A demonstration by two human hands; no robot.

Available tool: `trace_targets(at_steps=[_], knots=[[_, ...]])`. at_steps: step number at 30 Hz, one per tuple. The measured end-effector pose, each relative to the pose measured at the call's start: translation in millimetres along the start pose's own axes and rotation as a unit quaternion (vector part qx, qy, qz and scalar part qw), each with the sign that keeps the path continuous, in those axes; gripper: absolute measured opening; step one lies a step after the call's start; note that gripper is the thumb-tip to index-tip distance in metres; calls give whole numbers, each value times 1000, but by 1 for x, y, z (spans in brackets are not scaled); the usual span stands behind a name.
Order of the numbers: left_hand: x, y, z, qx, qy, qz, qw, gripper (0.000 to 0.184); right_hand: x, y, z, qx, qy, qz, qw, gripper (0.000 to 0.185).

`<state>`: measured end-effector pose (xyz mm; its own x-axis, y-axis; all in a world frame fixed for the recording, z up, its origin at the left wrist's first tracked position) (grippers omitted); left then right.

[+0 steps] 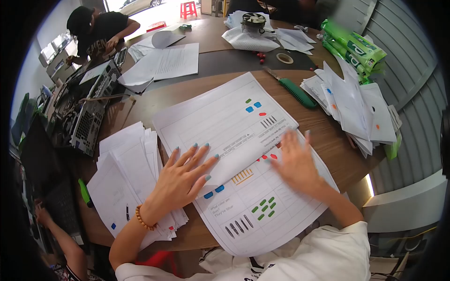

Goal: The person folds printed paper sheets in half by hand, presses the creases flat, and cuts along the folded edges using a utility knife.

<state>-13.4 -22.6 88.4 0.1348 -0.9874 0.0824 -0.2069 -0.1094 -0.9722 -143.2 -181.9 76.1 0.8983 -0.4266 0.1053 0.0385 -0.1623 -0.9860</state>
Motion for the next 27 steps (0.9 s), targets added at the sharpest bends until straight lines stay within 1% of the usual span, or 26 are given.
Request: trace_targets(at_steps=[1,3,5,7,8,10,11,13,14,15,17,19,21,23,24,26,27], knots=[[1,-2,-1,5,5,0,1000,44,-1,-4,21,35,-29,2,999,77],[2,-3,-1,-6,-7,11,1000,45,-8,-16,70,57,-110,-7,992,76],[3,-4,-2,-5,-5,12,1000,45,-24,-28,118,102,-184,-35,977,77],[3,-4,-1,-1,-4,11,1000,45,-37,-35,157,124,-245,-33,961,77],[2,-3,0,-4,-2,12,1000,45,-40,-37,166,123,-242,-40,962,77],[2,-2,1,-5,-3,14,1000,46,-52,-44,191,159,-320,-57,932,73],[2,-3,1,2,-2,11,1000,46,-52,-41,193,157,-320,-65,932,73],[1,-4,0,-15,-2,9,1000,46,-55,-39,196,243,-352,-91,900,70],[0,-3,0,-21,-2,13,1000,46,-52,-41,188,271,-363,-89,887,67],[0,-3,1,-15,-3,12,1000,46,-51,-43,179,272,-365,-94,886,67],[-1,-1,0,1,6,12,1000,47,-43,-38,147,247,-308,-74,916,61],[-1,-2,0,3,3,11,1000,47,-32,-35,95,224,-220,-81,946,59],[-2,1,0,0,5,24,1000,50,-21,-22,30,217,-82,-41,972,60],[-2,2,0,2,5,22,1000,50,-21,-10,-26,109,-16,-70,992,56],[-2,2,0,6,5,24,1000,51,-24,-10,-38,107,-19,-71,991,56],[-1,3,0,12,6,23,1000,51,-27,-23,-65,243,47,-122,961,53],[-2,3,-1,22,12,10,1000,50,-27,-28,-61,244,45,-125,961,53]])
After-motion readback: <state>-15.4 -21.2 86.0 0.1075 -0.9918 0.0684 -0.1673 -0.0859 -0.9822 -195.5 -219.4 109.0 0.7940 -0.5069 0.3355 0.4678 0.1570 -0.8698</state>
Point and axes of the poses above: each hand's wrist, its own x-axis towards the middle knuckle, its own y-axis out of the palm, z = x × y, the point moved 10 cm from there along x, towards the middle knuckle
